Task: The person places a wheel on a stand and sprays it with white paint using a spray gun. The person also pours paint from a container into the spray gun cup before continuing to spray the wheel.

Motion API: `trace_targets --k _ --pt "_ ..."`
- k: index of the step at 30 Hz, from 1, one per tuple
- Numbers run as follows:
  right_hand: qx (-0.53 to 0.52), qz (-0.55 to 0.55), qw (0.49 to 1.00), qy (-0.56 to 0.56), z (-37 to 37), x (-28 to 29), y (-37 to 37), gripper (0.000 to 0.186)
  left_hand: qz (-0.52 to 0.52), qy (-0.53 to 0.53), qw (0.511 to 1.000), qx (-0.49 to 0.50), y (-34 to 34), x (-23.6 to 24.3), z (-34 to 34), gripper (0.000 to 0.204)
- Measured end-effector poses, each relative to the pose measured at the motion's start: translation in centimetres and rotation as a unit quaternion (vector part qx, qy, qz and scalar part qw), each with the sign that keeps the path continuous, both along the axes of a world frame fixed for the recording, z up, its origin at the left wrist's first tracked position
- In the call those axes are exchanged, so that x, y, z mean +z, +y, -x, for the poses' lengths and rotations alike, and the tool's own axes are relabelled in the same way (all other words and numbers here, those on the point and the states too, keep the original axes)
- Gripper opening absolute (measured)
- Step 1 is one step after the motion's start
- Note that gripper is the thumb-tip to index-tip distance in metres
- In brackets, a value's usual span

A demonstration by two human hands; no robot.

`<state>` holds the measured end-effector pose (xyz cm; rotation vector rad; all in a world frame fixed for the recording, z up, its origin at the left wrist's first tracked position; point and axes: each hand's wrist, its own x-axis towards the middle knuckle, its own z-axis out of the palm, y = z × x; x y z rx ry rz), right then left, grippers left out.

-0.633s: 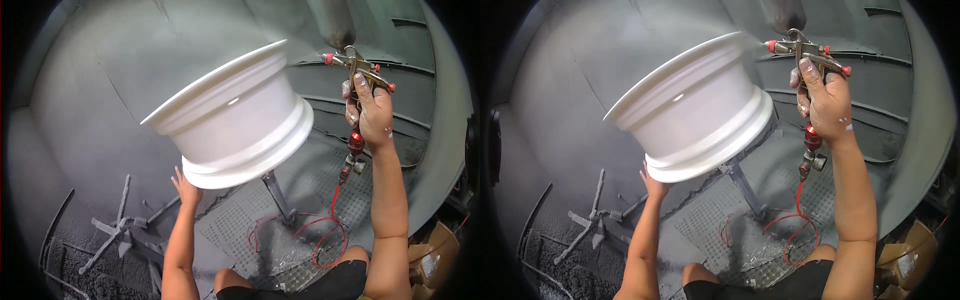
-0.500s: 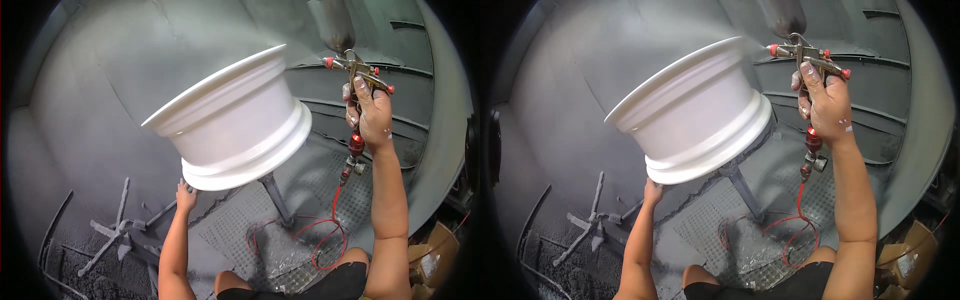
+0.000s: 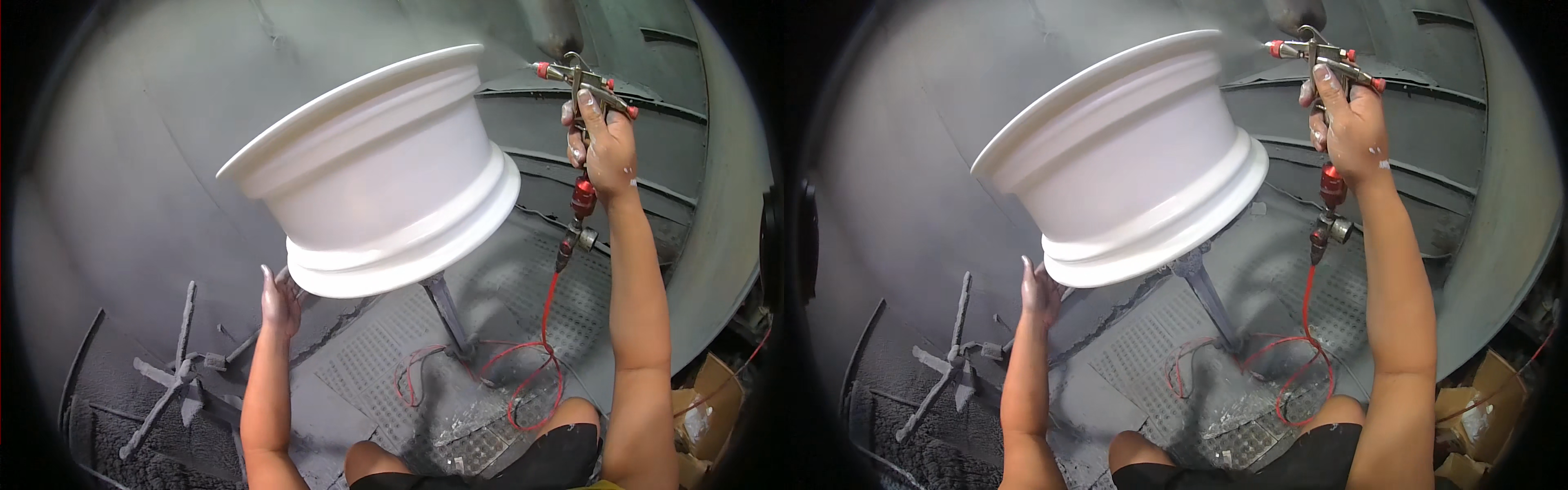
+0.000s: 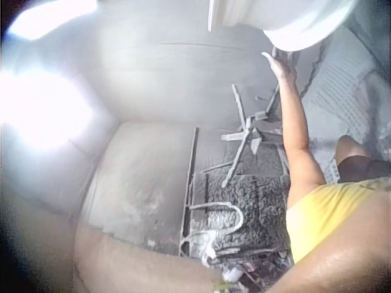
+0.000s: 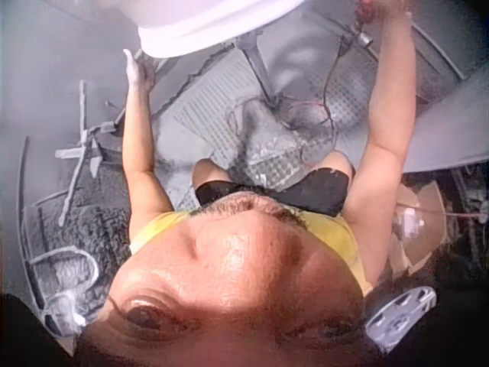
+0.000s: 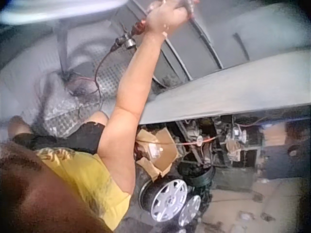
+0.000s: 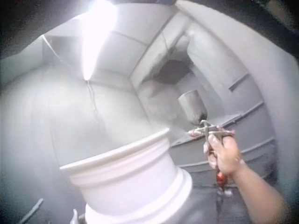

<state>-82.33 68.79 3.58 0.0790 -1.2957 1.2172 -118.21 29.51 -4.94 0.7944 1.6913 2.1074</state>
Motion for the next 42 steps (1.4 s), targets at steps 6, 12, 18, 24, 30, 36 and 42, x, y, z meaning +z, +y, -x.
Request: trace_targets --k 6,12,18,24,30,36,42 --pt "-0.036 0.026 0.999 -0.017 -0.5 0.0 0.0 0.027 -0.031 -0.069 0.994 -0.084 4.4 7.7 -1.3 0.082" --pt "-0.080 0.057 0.990 -0.096 0.6 0.3 0.4 0.026 -0.017 -0.139 0.987 -0.075 5.3 8.9 2.3 0.043" --pt "-0.149 0.023 0.980 -0.127 0.6 2.8 -1.8 0.029 -0.049 -0.142 0.976 -0.155 3.9 10.6 0.9 0.050" --pt "-0.119 0.092 0.965 -0.214 0.3 4.9 -3.5 0.030 0.105 -0.299 0.948 -0.003 -6.7 -1.3 -6.9 0.083" --pt "-0.060 0.143 0.961 -0.229 -1.2 6.1 -5.5 0.034 0.564 -0.042 0.687 -0.456 -13.0 1.8 -31.8 0.060" --pt "-0.015 0.096 0.959 -0.267 -4.4 10.9 -11.4 0.042 0.594 0.120 0.620 -0.498 -8.1 8.9 -26.8 0.030" --pt "-0.001 -0.067 0.937 -0.342 -9.3 10.4 -16.5 0.046 0.329 0.190 0.894 -0.240 4.5 26.4 -22.5 0.025"
